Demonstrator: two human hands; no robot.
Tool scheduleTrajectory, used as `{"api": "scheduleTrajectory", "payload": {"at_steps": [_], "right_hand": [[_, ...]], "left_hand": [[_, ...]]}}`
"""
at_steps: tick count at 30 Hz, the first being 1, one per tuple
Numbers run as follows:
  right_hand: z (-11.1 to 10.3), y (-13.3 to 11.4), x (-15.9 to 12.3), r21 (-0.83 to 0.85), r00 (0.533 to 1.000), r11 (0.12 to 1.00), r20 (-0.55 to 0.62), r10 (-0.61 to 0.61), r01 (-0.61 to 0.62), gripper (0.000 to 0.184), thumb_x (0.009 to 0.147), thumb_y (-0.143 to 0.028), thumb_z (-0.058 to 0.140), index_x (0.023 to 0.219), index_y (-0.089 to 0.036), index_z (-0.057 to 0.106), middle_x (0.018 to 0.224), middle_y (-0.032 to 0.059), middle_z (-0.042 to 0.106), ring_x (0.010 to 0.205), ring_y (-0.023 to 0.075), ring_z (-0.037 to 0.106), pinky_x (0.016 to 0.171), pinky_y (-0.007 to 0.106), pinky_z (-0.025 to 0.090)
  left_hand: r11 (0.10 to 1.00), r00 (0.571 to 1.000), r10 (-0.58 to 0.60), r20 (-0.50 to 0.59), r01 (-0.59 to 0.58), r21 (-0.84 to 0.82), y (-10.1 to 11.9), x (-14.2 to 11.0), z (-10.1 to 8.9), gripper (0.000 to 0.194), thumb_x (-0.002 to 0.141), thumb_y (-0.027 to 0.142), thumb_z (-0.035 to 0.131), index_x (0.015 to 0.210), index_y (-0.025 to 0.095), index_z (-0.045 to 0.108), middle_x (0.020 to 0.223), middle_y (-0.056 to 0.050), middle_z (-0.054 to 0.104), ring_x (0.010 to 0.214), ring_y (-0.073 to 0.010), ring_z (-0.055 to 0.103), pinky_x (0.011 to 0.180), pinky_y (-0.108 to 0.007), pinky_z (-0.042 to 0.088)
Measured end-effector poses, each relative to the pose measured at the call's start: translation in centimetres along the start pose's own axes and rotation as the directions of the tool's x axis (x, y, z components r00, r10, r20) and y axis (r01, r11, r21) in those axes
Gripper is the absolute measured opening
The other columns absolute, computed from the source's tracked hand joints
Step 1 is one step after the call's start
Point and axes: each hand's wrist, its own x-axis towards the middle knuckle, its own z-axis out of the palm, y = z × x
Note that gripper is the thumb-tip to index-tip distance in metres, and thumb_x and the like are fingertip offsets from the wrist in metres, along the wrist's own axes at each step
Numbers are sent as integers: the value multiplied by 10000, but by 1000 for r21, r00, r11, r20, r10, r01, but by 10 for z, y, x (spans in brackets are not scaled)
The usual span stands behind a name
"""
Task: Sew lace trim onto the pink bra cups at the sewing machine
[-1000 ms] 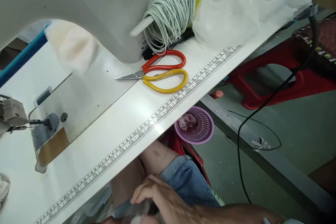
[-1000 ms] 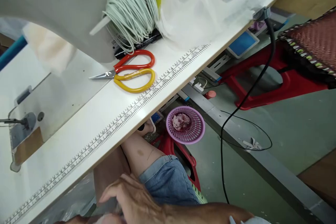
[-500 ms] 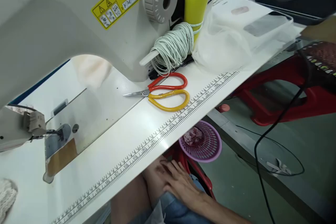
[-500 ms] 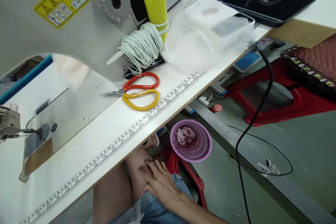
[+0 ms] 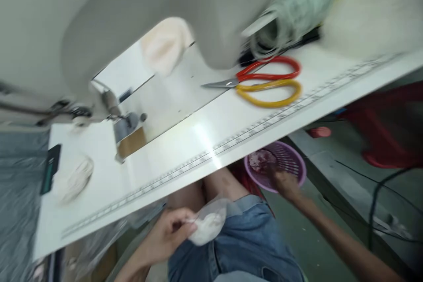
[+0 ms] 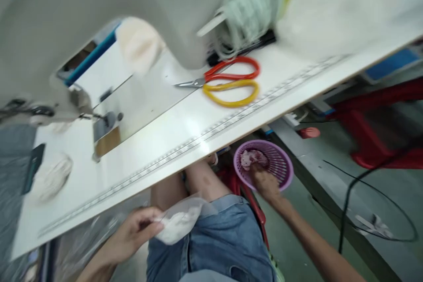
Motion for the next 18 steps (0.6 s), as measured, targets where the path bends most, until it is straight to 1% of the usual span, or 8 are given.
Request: {"api": "scheduleTrajectory", "payload": {"at_steps": [3, 5, 6, 8, 9, 12, 14, 18], "right_hand": [[-13, -2, 4, -66, 1000, 998, 14, -7, 8, 426, 874, -437, 319, 858, -208, 678, 1058, 190, 633, 1139, 475, 440, 865, 688, 248], [-18, -34, 2, -134, 992, 988, 109, -58, 73, 415, 875, -472, 334, 1025, -253, 653, 1274, 175, 523, 1236, 485, 322, 925, 718, 138], [-20, -58, 0, -105, 964, 984, 239, -116, 145, 414, 875, -474, 376, 1155, -256, 590, 1324, 165, 481, 1248, 456, 330, 952, 699, 154], [-18, -113, -1, 128, 807, 966, 531, -259, 225, 570, 858, -494, 481, 1375, -296, 347, 1402, 99, 400, 1297, 341, 314, 1029, 548, 251], [-16, -138, 1, 229, 729, 950, 611, -310, 212, 681, 805, -529, 558, 1395, -310, 297, 1405, 85, 393, 1298, 325, 312, 1020, 500, 295], [-1, -193, 12, 374, 551, 920, 747, -372, 114, 733, 654, -527, 708, 1291, -281, 440, 1243, 69, 524, 1148, 291, 464, 903, 379, 409], [11, -206, 19, 395, 468, 919, 809, -356, 16, 551, 639, -492, 725, 1101, -230, 577, 1007, 37, 605, 914, 224, 559, 720, 279, 440], [30, -208, 23, 434, 347, 891, 863, -368, -136, 314, 680, -447, 699, 774, -160, 613, 669, -31, 514, 623, 119, 478, 516, 205, 320]], "left_hand": [[984, 997, 45, 67, -32, -173, -7, 4, -4, 409, 755, 502, 626, 822, 100, 648, 702, -41, 627, 616, -95, 505, 579, -180, 377], [969, 992, 50, 119, -20, -247, -13, 5, -7, 408, 746, 468, 654, 917, 97, 664, 769, -71, 667, 657, -104, 546, 628, -185, 407], [964, 988, 53, 143, -13, -267, -16, 4, -7, 411, 750, 453, 658, 959, 99, 666, 809, -86, 681, 684, -111, 564, 655, -191, 419], [959, 983, 66, 171, -15, -282, -22, 2, -9, 413, 763, 433, 652, 1010, 102, 666, 872, -109, 696, 724, -119, 588, 690, -197, 430], [959, 982, 75, 175, -23, -282, -25, 0, -10, 413, 768, 429, 649, 1021, 102, 666, 889, -114, 699, 731, -120, 593, 694, -195, 431], [961, 978, 111, 175, -61, -268, -35, -6, -15, 410, 773, 419, 646, 1026, 97, 668, 894, -114, 705, 720, -116, 596, 683, -187, 429], [962, 979, 127, 159, -83, -261, -44, -11, -19, 414, 773, 420, 645, 1027, 94, 669, 886, -112, 709, 704, -113, 595, 671, -184, 428], [955, 987, 131, 95, -100, -281, -66, -20, -25, 407, 766, 424, 650, 996, 88, 679, 875, -115, 714, 697, -116, 602, 657, -183, 431]]}}
